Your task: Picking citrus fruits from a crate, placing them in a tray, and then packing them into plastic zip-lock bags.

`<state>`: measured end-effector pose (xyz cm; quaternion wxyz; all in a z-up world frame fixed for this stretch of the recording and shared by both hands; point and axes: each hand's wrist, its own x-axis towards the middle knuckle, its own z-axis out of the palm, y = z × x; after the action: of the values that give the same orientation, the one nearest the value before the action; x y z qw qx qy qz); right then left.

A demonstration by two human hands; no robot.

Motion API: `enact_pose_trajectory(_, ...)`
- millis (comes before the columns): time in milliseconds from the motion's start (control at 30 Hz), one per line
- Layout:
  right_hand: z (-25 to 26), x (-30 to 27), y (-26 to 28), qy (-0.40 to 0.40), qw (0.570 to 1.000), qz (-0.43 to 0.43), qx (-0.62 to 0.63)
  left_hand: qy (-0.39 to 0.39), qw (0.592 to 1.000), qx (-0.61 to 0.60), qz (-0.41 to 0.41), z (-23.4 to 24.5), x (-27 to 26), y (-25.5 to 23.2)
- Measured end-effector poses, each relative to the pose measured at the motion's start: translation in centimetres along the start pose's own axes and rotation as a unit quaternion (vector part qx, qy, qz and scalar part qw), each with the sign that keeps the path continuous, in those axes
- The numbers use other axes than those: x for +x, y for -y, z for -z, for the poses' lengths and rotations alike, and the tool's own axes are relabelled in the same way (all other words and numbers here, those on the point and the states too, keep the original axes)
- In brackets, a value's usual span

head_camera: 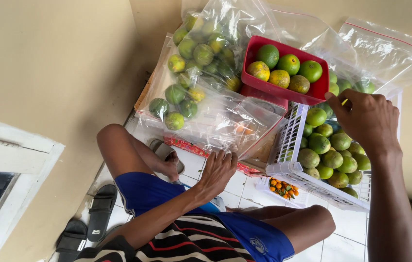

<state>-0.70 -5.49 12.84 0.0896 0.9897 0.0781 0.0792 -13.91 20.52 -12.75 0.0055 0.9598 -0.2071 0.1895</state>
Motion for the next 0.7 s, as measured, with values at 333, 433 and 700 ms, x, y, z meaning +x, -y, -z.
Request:
enact_pose_trajectory(333, -0.6, -0.7, -0.6, -0.037, 0.999, 0.025, -0.01, 0.085, 0.947, -0.307, 0.039, 2.1, 1.8, -0.4)
enact_pose_trajectory(433, -0.7, -0.7, -1.5, -0.059, 0.998, 0.017, -0.021, 0.092, 0.884, -0.458, 0.039, 3.2, 2.7, 1.9)
enact_pose_trajectory(700, 0.2, -0.5, -1.0, -0.074, 0.997, 0.016, 0.029, 0.01, 0.925, -0.375, 0.061, 11.1, 3.8, 3.0)
